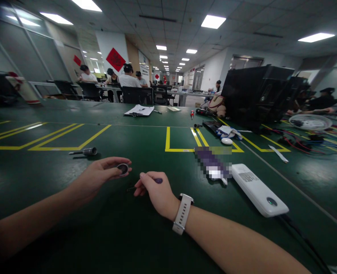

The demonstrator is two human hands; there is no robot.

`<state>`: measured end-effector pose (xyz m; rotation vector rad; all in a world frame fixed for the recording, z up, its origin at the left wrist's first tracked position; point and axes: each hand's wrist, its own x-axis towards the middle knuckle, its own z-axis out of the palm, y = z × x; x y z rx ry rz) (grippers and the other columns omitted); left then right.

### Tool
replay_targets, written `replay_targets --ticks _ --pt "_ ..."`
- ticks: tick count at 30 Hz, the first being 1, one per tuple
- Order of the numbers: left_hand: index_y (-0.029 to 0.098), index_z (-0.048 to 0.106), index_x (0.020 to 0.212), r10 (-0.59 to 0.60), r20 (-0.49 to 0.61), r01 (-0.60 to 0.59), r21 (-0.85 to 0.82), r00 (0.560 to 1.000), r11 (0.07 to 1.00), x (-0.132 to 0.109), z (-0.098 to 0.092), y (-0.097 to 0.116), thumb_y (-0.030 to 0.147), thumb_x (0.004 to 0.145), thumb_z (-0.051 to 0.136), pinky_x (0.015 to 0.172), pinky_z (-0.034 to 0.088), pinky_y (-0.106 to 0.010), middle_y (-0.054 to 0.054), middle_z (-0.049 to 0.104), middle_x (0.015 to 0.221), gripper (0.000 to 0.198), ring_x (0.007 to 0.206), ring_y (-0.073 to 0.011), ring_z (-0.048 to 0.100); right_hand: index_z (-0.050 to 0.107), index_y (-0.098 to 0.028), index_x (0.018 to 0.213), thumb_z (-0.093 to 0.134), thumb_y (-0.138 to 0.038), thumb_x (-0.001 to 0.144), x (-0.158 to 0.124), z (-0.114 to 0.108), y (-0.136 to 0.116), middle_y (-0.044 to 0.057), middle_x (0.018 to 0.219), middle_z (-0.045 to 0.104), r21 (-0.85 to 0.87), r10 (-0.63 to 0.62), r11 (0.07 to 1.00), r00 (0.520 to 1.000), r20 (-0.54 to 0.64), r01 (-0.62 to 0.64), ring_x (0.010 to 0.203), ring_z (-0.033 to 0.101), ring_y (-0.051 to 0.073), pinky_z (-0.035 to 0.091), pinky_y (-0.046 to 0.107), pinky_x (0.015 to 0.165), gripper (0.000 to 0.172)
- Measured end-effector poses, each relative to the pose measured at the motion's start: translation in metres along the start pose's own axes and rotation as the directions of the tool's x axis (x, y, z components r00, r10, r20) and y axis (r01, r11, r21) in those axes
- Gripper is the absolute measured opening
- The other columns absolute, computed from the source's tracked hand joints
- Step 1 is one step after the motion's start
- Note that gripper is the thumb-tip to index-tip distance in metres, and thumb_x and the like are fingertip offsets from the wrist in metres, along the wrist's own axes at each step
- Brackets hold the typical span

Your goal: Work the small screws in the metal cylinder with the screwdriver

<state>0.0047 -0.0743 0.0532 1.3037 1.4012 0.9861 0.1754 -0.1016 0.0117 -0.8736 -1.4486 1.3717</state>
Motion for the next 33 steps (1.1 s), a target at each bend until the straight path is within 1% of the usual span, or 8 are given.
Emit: replay_targets --ticks 4,8,11,14,17,20,25,33 --pt "0.015 0.065 0.090 0.014 0.015 -0.014 -0.007 1.000 1.000 -0.001 0.000 -0.001 0.022 0.058 0.067 0.086 0.049 -0.037 -0.008 0.070 0.092 0.033 0.092 -0.0244 0.063 0.061 -0.012 0.068 0.042 -0.034 0.086 -0.002 0.001 -0.002 0.002 0.059 0.059 -0.081 0.003 0.997 1.000 -0.009 -0.004 0.058 0.057 0.012 0.044 0.026 0.060 0.034" --pt "0.015 0.065 0.091 0.019 0.019 -0.019 0.007 1.000 1.000 0.000 -0.001 -0.001 0.024 0.059 0.068 0.085 0.050 -0.037 -0.008 0.069 0.094 0.034 0.093 -0.0242 0.063 0.061 -0.013 0.067 0.039 -0.030 0.087 -0.003 0.001 -0.006 0.002 0.061 0.060 -0.274 -0.029 0.961 1.000 0.011 0.031 0.059 0.057 0.012 0.043 0.025 0.057 0.034" --pt "0.016 0.065 0.092 0.018 0.027 -0.018 0.011 0.999 1.000 0.000 -0.001 -0.001 0.024 0.059 0.067 0.085 0.049 -0.036 -0.008 0.069 0.096 0.034 0.093 -0.0240 0.063 0.058 -0.015 0.059 0.039 -0.024 0.087 -0.005 0.002 -0.014 0.000 0.056 0.058 -0.513 -0.138 0.845 0.988 0.066 0.152 0.054 0.055 0.011 0.042 0.024 0.056 0.035" --pt "0.016 0.066 0.092 0.008 0.021 -0.008 0.029 1.000 1.000 0.000 0.000 -0.001 0.022 0.059 0.067 0.086 0.048 -0.035 -0.008 0.070 0.096 0.034 0.094 -0.0235 0.063 0.051 -0.017 0.050 0.040 -0.018 0.086 -0.009 0.004 -0.020 -0.002 0.049 0.054 -0.674 -0.282 0.677 0.950 0.135 0.297 0.050 0.052 0.010 0.043 0.027 0.065 0.037" --pt "0.016 0.067 0.092 0.016 0.017 -0.017 0.021 1.000 1.000 0.000 0.000 -0.002 0.021 0.058 0.067 0.087 0.048 -0.034 -0.007 0.070 0.095 0.035 0.094 -0.0227 0.062 0.050 -0.017 0.053 0.040 -0.015 0.086 -0.013 0.006 -0.015 -0.003 0.050 0.054 -0.694 -0.382 0.604 0.907 0.179 0.392 0.051 0.052 0.009 0.042 0.031 0.083 0.035" --pt "0.015 0.067 0.093 0.014 0.013 -0.014 -0.003 1.000 1.000 0.001 0.000 -0.003 0.021 0.058 0.067 0.085 0.049 -0.032 -0.007 0.070 0.097 0.035 0.095 -0.0219 0.062 0.053 -0.018 0.059 0.040 -0.016 0.086 -0.015 0.007 -0.008 -0.002 0.057 0.058 -0.674 -0.445 0.583 0.872 0.204 0.455 0.057 0.055 0.010 0.038 0.033 0.090 0.030" --pt "0.015 0.068 0.089 0.013 0.002 -0.013 -0.013 1.000 1.000 -0.001 0.001 -0.001 0.021 0.056 0.069 0.082 0.050 -0.032 -0.007 0.071 0.091 0.033 0.090 -0.0224 0.064 0.056 -0.018 0.075 0.039 -0.018 0.088 -0.017 0.007 -0.007 0.002 0.073 0.062 -0.659 -0.512 0.572 0.840 0.179 0.489 0.071 0.057 0.013 0.038 0.035 0.091 0.021" --pt "0.015 0.068 0.088 0.012 0.017 -0.012 0.029 1.000 0.999 -0.007 0.005 0.002 0.016 0.057 0.064 0.079 0.051 -0.031 -0.006 0.072 0.086 0.031 0.085 -0.0217 0.065 0.056 -0.017 0.087 0.040 -0.019 0.088 -0.015 0.007 -0.010 0.004 0.082 0.063 -0.673 -0.480 0.548 0.846 0.233 0.497 0.080 0.056 0.015 0.040 0.033 0.083 0.017"
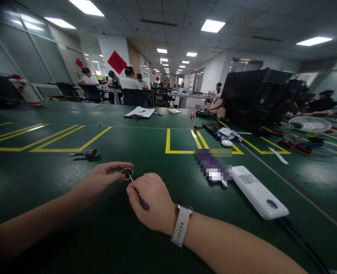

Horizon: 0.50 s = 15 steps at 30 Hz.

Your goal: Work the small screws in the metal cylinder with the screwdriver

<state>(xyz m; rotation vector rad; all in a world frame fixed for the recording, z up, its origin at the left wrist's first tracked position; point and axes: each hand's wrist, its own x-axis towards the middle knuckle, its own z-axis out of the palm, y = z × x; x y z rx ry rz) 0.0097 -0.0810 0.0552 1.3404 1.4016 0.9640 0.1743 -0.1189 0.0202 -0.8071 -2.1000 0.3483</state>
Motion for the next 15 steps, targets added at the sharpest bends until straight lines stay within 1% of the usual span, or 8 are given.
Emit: replay_targets --ticks 8,13,15 --pt "0.016 0.068 0.086 0.045 0.033 -0.047 0.049 0.998 0.998 0.0024 -0.0024 -0.0057 0.023 0.060 0.065 0.076 0.051 -0.031 -0.004 0.073 0.080 0.027 0.077 -0.0205 0.066 0.057 -0.017 0.088 0.040 -0.018 0.088 0.0006 0.0011 0.0002 0.005 0.083 0.063 -0.020 0.012 1.000 1.000 0.029 -0.011 0.081 0.056 0.015 0.040 0.033 0.083 0.016" --pt "0.016 0.070 0.083 0.043 0.017 -0.044 0.056 0.999 0.997 0.0017 -0.0030 -0.0031 0.023 0.059 0.065 0.076 0.051 -0.031 -0.005 0.073 0.080 0.025 0.077 -0.0212 0.067 0.057 -0.017 0.085 0.040 -0.017 0.088 0.0006 0.0027 -0.0009 0.005 0.082 0.063 -0.008 -0.016 1.000 1.000 -0.025 0.016 0.080 0.056 0.016 0.039 0.034 0.083 0.017" --pt "0.016 0.070 0.084 0.039 0.017 -0.039 0.050 0.999 0.998 0.0011 -0.0029 -0.0023 0.023 0.060 0.065 0.076 0.051 -0.031 -0.005 0.073 0.080 0.026 0.078 -0.0219 0.067 0.057 -0.017 0.086 0.041 -0.016 0.087 0.0006 0.0035 -0.0014 0.004 0.082 0.063 -0.017 -0.010 1.000 1.000 -0.028 0.010 0.080 0.056 0.016 0.040 0.034 0.083 0.017"
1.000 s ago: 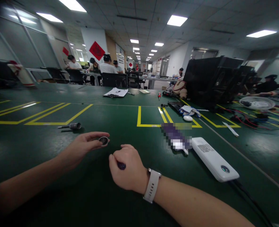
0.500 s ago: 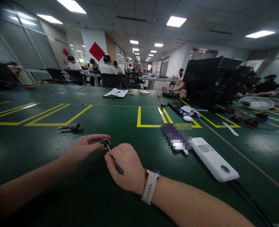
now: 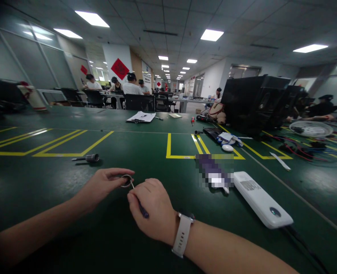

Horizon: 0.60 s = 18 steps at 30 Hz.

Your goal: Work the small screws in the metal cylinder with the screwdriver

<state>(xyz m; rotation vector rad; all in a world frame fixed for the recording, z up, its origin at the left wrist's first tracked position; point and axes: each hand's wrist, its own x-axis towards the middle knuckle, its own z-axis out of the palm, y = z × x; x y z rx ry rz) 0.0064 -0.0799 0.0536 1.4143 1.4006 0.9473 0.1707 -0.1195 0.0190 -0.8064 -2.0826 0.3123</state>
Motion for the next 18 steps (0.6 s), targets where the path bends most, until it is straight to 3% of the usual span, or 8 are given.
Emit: replay_targets --ticks 6,9,12,14,18 --pt "0.014 0.070 0.083 0.022 0.010 -0.022 -0.011 1.000 1.000 0.001 0.000 -0.003 0.025 0.059 0.066 0.077 0.051 -0.031 -0.007 0.072 0.082 0.026 0.083 -0.0248 0.066 0.058 -0.018 0.089 0.043 -0.018 0.087 -0.001 0.003 0.000 0.005 0.083 0.064 -0.006 0.030 1.000 0.999 0.015 -0.030 0.081 0.056 0.017 0.040 0.034 0.081 0.015" --pt "0.014 0.068 0.084 0.036 0.018 -0.036 -0.013 0.999 0.999 0.005 -0.001 -0.006 0.024 0.061 0.064 0.077 0.051 -0.033 -0.008 0.072 0.081 0.025 0.081 -0.0246 0.066 0.059 -0.018 0.085 0.043 -0.018 0.087 -0.002 0.002 0.001 0.004 0.082 0.064 0.053 0.030 0.998 0.999 -0.037 -0.028 0.080 0.057 0.016 0.039 0.035 0.085 0.016" --pt "0.014 0.066 0.085 0.054 -0.009 -0.054 -0.009 0.999 0.999 0.009 -0.004 -0.009 0.024 0.062 0.064 0.076 0.051 -0.036 -0.007 0.071 0.079 0.025 0.079 -0.0241 0.066 0.061 -0.018 0.079 0.041 -0.022 0.088 -0.002 0.001 0.003 0.003 0.077 0.064 0.174 0.144 0.977 0.985 -0.099 -0.126 0.077 0.057 0.015 0.040 0.033 0.082 0.022" --pt "0.014 0.063 0.087 0.071 -0.028 -0.072 -0.023 0.997 0.997 0.011 -0.006 -0.011 0.023 0.062 0.064 0.076 0.051 -0.035 -0.008 0.070 0.086 0.027 0.082 -0.0234 0.065 0.062 -0.017 0.076 0.041 -0.028 0.089 0.000 0.001 0.007 0.003 0.073 0.063 0.295 0.300 0.916 0.953 -0.048 -0.273 0.073 0.058 0.015 0.043 0.031 0.074 0.027" --pt "0.014 0.060 0.090 0.063 -0.029 -0.064 -0.028 0.998 0.998 0.014 -0.009 -0.012 0.019 0.062 0.065 0.076 0.052 -0.033 -0.009 0.066 0.097 0.029 0.089 -0.0226 0.063 0.062 -0.013 0.069 0.042 -0.036 0.087 0.007 0.001 0.017 0.004 0.063 0.061 0.521 0.547 0.673 0.827 0.129 -0.526 0.063 0.058 0.014 0.044 0.028 0.061 0.035"
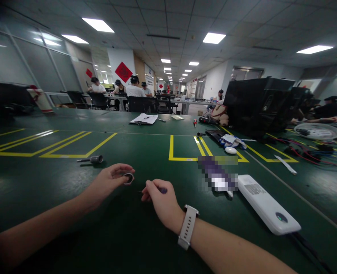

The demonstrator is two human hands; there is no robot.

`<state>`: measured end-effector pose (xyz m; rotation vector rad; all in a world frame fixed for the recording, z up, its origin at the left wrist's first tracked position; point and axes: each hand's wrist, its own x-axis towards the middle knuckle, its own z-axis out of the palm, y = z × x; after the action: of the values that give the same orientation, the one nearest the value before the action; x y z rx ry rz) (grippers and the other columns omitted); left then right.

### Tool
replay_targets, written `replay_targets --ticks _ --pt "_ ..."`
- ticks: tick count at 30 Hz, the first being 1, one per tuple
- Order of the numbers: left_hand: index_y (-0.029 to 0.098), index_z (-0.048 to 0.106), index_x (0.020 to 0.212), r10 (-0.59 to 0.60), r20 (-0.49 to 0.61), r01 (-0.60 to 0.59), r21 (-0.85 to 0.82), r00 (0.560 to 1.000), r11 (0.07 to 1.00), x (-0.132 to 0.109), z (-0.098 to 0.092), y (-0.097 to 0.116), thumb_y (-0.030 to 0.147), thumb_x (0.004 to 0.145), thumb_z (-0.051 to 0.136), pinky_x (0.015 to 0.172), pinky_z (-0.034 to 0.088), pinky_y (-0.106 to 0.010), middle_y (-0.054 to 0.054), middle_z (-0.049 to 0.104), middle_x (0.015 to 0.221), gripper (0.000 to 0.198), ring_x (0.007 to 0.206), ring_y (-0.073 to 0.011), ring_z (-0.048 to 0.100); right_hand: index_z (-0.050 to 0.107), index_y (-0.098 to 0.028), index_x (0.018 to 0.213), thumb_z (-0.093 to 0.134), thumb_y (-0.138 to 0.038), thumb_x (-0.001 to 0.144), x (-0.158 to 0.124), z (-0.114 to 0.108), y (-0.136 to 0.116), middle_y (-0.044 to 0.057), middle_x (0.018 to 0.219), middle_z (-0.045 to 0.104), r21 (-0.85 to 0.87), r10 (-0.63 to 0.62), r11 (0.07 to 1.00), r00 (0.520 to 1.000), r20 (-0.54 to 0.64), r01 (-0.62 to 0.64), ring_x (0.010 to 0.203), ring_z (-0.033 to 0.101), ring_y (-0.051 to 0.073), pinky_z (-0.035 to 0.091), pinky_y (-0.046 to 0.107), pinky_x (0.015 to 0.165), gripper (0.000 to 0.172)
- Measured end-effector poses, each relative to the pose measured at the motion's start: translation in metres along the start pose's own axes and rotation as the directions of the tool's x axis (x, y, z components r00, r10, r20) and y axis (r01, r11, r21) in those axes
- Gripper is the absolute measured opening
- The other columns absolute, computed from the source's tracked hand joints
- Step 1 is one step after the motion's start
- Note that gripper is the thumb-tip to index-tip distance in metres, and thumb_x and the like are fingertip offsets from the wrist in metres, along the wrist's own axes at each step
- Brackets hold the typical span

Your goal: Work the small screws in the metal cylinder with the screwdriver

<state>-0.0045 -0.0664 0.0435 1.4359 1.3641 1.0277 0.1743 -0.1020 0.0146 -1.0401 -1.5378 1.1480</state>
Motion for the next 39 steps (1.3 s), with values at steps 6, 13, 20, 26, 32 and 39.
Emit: replay_targets --ticks 6,13,20,26,32,39 --pt "0.014 0.059 0.089 -0.022 0.047 0.020 0.034 0.999 0.999 -0.0008 0.0031 -0.0019 0.020 0.061 0.066 0.070 0.054 -0.035 -0.007 0.063 0.093 0.029 0.083 -0.0222 0.063 0.062 -0.012 0.067 0.046 -0.036 0.084 0.0050 -0.0001 0.0010 0.003 0.059 0.060 0.098 0.060 0.993 0.998 0.003 -0.059 0.059 0.057 0.013 0.044 0.027 0.060 0.033" --pt "0.013 0.058 0.088 -0.042 0.072 0.039 0.040 0.997 0.998 -0.0033 0.0073 -0.0048 0.016 0.062 0.064 0.069 0.054 -0.033 -0.005 0.063 0.086 0.027 0.078 -0.0199 0.064 0.063 -0.013 0.069 0.046 -0.034 0.084 0.0035 0.0019 0.0005 0.003 0.063 0.062 0.062 0.073 0.995 0.997 0.028 -0.074 0.062 0.058 0.014 0.044 0.027 0.063 0.032" --pt "0.013 0.057 0.089 -0.063 0.084 0.059 0.047 0.994 0.997 -0.0051 0.0076 -0.0011 0.015 0.065 0.062 0.068 0.055 -0.033 -0.005 0.061 0.087 0.025 0.080 -0.0203 0.063 0.064 -0.014 0.072 0.046 -0.037 0.085 0.0031 0.0012 0.0012 0.004 0.066 0.063 0.056 0.064 0.996 0.995 0.070 -0.068 0.066 0.059 0.015 0.045 0.029 0.065 0.033" --pt "0.013 0.056 0.090 -0.079 0.086 0.076 0.039 0.993 0.996 -0.0073 0.0078 -0.0006 0.015 0.066 0.062 0.067 0.057 -0.036 -0.005 0.058 0.091 0.025 0.083 -0.0219 0.062 0.064 -0.013 0.070 0.046 -0.037 0.084 0.0011 0.0013 -0.0014 0.003 0.064 0.062 0.081 0.044 0.995 0.996 0.083 -0.051 0.064 0.059 0.014 0.045 0.029 0.065 0.032" --pt "0.014 0.056 0.093 -0.089 0.102 0.082 0.070 0.991 0.994 -0.0084 0.0075 -0.0022 0.016 0.066 0.062 0.064 0.057 -0.037 -0.006 0.059 0.092 0.027 0.082 -0.0227 0.062 0.064 -0.013 0.069 0.046 -0.035 0.084 -0.0009 0.0017 -0.0047 0.004 0.064 0.062 0.072 0.026 0.997 0.997 0.076 -0.031 0.064 0.058 0.015 0.045 0.029 0.065 0.032" --pt "0.014 0.056 0.091 -0.090 0.104 0.080 0.089 0.991 0.993 -0.0099 0.0076 -0.0019 0.016 0.066 0.061 0.061 0.057 -0.035 -0.005 0.059 0.088 0.026 0.078 -0.0219 0.063 0.063 -0.013 0.067 0.046 -0.036 0.084 0.0005 0.0030 0.0000 0.004 0.061 0.061 0.042 0.017 0.999 0.999 0.052 -0.020 0.062 0.058 0.014 0.044 0.028 0.062 0.033"
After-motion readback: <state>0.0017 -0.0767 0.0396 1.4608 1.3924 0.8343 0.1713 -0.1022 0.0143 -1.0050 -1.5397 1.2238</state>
